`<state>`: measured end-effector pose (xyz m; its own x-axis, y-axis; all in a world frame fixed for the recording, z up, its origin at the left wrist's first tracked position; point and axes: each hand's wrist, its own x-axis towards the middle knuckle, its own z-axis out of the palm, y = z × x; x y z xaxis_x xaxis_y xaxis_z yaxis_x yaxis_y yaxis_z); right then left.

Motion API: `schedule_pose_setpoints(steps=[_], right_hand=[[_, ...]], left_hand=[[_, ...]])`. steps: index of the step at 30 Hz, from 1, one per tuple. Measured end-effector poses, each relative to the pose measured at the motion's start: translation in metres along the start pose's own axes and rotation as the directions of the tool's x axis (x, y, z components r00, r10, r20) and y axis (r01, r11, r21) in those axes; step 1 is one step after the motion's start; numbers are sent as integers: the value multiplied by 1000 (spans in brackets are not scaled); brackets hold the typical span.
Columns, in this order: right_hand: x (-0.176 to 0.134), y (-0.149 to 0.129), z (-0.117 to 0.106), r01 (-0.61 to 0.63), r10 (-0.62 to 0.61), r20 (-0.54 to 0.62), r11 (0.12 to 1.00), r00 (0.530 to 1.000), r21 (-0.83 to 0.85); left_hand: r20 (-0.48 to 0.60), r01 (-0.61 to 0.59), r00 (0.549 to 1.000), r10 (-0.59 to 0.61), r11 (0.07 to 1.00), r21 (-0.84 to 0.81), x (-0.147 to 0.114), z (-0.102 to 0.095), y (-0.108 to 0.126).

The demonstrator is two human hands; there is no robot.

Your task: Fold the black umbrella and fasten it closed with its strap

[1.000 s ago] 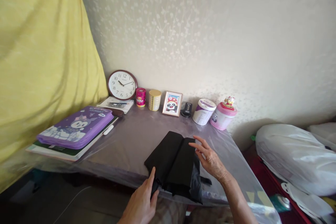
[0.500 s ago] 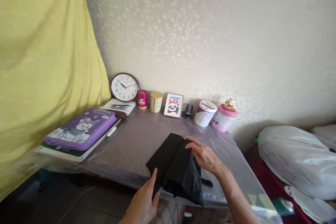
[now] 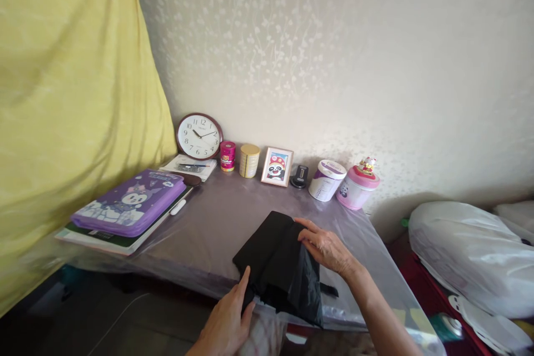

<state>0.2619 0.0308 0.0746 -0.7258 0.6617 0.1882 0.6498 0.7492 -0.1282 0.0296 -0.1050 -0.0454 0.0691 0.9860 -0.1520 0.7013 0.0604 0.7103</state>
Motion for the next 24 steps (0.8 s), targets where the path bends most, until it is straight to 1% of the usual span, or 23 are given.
schedule_pose_setpoints(steps=[2,5,8,10,12,15,18,21,24], right_hand=[[4,2,3,10,-4,-86,998,996,67],[17,5,11,-2,31,-203,990,979,138],[35,4,25,-17,61,-275,987,960,159],[50,1,36,-26,75,-303,986,950,163],[63,-4,50,-51,98,-315,987,944,153],[77,-11,74,-102,125,-305,991,944,92],[84,-15,94,-114,114,-295,993,949,16],[86,-17,107,-116,101,-295,993,950,-35],[87,-18,111,-114,89,-271,990,959,-81]], left_hand=[[-5,-2,1000,2,1000,-4,0,0,0],[-16,-9,1000,8,1000,-11,0,1,-1],[-25,-31,999,31,999,-28,1,0,-3],[-24,-41,999,40,999,-27,1,-1,-2],[-15,-46,999,46,999,-18,1,-3,0],[0,-51,999,51,999,14,1,-5,2],[0,-58,998,58,997,50,3,-3,1],[12,-51,999,50,994,92,4,-2,-2],[35,-13,999,8,991,136,3,-2,-2]])
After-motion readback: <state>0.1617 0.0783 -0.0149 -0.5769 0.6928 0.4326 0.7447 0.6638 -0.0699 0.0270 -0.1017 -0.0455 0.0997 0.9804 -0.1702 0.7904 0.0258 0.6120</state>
